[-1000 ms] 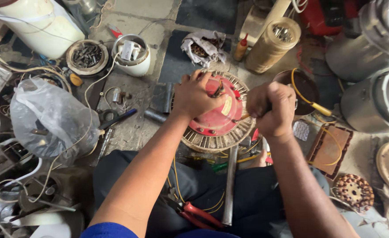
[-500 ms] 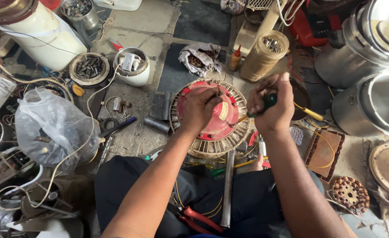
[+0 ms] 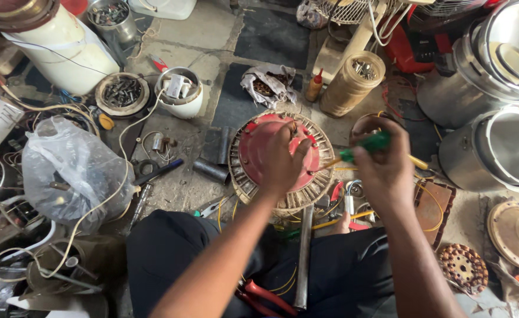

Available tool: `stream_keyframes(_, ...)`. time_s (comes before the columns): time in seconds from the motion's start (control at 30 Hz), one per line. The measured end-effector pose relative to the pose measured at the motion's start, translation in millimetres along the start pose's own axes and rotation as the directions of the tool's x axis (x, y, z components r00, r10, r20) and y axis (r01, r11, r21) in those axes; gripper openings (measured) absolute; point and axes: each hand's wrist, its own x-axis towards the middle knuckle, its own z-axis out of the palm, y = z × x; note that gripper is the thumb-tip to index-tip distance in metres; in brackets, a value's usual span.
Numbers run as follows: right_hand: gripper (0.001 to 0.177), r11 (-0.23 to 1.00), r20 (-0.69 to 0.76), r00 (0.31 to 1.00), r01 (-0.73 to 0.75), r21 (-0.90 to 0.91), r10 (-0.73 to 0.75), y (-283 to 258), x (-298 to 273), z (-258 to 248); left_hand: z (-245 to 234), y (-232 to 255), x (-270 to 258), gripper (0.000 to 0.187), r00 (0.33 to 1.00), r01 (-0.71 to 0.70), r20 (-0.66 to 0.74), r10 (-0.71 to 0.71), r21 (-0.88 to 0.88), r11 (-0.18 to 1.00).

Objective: The person is repairing a red electric motor stator while sitting on the floor. They use a hammer to tap a central metal component and a screwdriver to adjust parts on the stator's surface. The person also picks up a small metal piece from the floor and places it onto the motor.

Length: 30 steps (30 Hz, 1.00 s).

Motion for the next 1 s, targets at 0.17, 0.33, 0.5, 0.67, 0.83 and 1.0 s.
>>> stream_keyframes(0.17, 0.05, 0.995, -0.23, 0.968, 0.099, -0.014, -0.099, 10.0, -10.9, -24.0, 34.0, 20.0, -3.9, 0.033, 0.968, 0.01, -0.246, 0.042, 0.208, 0.978)
stream_keyframes(0.33, 0.051, 0.993, -0.23, 0.966, 0.117, -0.008, -0.116, 17.7, -11.4, -42.4, -0.1, -17.3, 28.6, 0.042, 0.941, 0.296, 0.169, -0.293, 0.003, 0.955)
stream_keyframes(0.5, 0.064, 0.996, -0.203, 0.975, 0.092, 0.02, -0.086, 23.5, -11.5, -32.2, -2.9, -12.1, 35.4, 0.052, 0.973, 0.158, 0.186, -0.139, -0.095, 0.983)
stream_keyframes(0.67, 0.063, 0.984, -0.107, 0.979, 0.169, -0.064, -0.175, 20.7, 1.1, -13.0, -5.4, -4.3, 35.9, 0.053, 0.956, 0.23, 0.21, -0.205, -0.102, 0.968)
stream_keyframes(0.83, 0.06, 0.988, -0.055, 0.99, 0.126, -0.09, -0.131, 11.5, 15.8, -6.4, -0.3, -13.4, 34.6, 0.051, 0.948, 0.263, 0.237, -0.211, -0.216, 0.94)
stream_keyframes(1.0, 0.055, 0.985, -0.014, 0.988, 0.151, -0.078, -0.153, 9.2, 21.8, -4.7, 4.0, -21.5, 32.6, 0.048, 0.942, 0.293, 0.262, -0.21, -0.34, 0.894)
